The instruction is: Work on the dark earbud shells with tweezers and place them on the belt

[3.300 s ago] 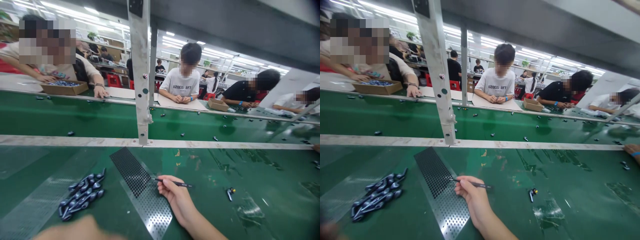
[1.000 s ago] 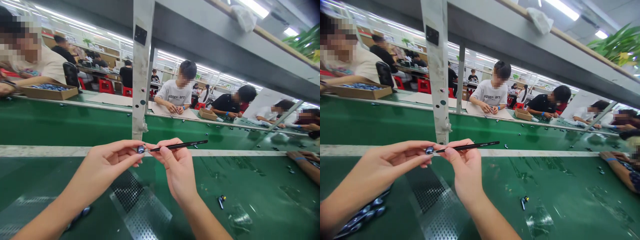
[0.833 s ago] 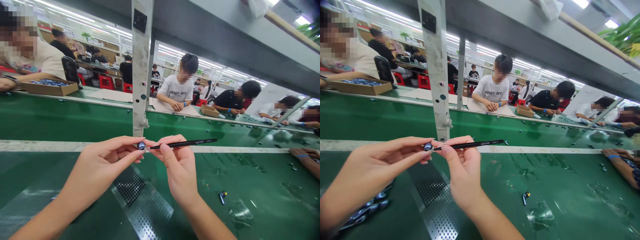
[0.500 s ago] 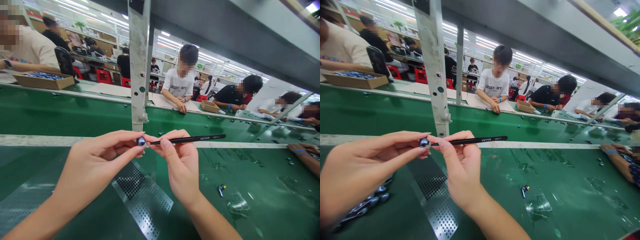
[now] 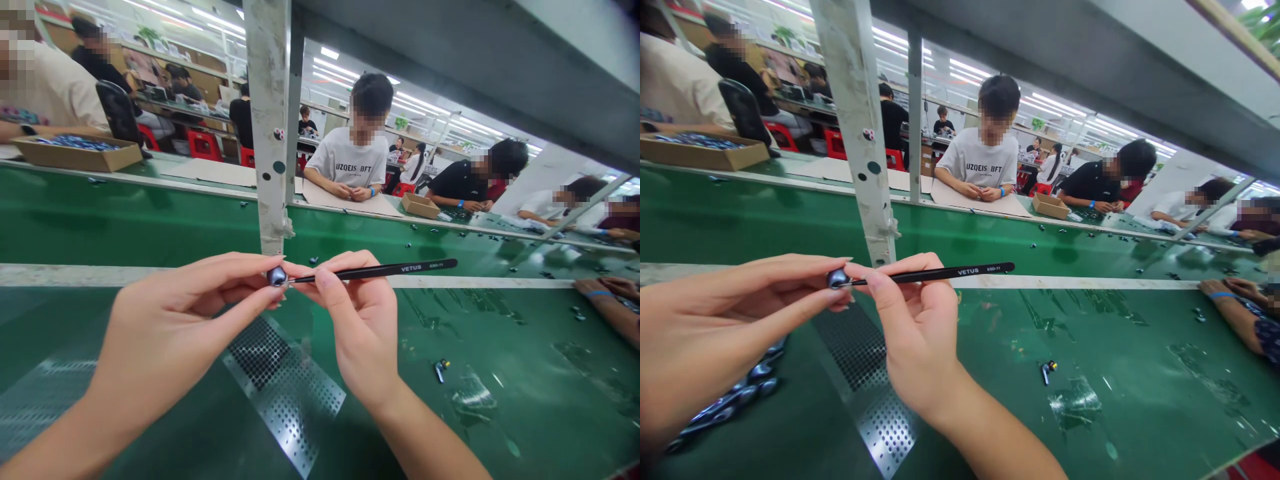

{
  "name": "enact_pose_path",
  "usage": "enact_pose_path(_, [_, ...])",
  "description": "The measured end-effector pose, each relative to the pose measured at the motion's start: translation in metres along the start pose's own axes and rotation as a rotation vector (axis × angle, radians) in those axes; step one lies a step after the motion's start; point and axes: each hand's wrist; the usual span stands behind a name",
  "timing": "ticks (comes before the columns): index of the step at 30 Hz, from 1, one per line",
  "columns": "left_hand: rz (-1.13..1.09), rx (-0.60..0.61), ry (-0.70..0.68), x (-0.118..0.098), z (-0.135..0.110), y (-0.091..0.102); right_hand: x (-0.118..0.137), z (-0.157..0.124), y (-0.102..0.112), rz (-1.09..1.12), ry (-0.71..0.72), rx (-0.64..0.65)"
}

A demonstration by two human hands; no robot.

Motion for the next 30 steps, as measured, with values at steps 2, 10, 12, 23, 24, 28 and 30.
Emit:
enact_pose_path(2, [0.001, 0.002, -0.035, 0.0032, 0.0008, 0.0011, -0.0001, 0.0003, -0.0001, -0.002, 0.0, -0.003])
enact_pose_path(10, [0.008, 0.013, -0.052, 0.0065, -0.0001, 0.0025, -0.0003, 0.001, -0.0006, -0.053, 0.002, -0.026])
enact_pose_path(12, [0.017, 0.003, -0.033, 0.0034, -0.001, 0.0011, -0.0002, 0.0008, -0.0008, -0.043, -0.002, -0.03])
enact_pose_path(23, [0.044, 0.017, -0.098, 0.0063, -0.0001, 0.0028, -0.0001, 0.0006, 0.0005, -0.037, 0.001, -0.024])
enact_pose_path(24, [0.046, 0.018, -0.099, 0.006, -0.0001, 0.0025, -0.0002, 0.0008, 0.0006, -0.034, 0.003, -0.023])
enact_pose_path(28, [0.055, 0.004, -0.106, 0.0036, -0.0011, 0.0004, -0.001, 0.0021, 0.0013, 0.002, 0.03, 0.002])
enact_pose_path(30, [0.055, 0.004, -0.108, 0.0031, -0.0011, 0.0001, -0.0016, 0.0026, 0.0019, 0.012, 0.056, 0.022])
Point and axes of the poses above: each hand's wrist, its own z-axis towards the middle knuckle, its own y-axis out of the back of the hand, x = y × z, and after that the axes turned 5 degrees about y, right-handed
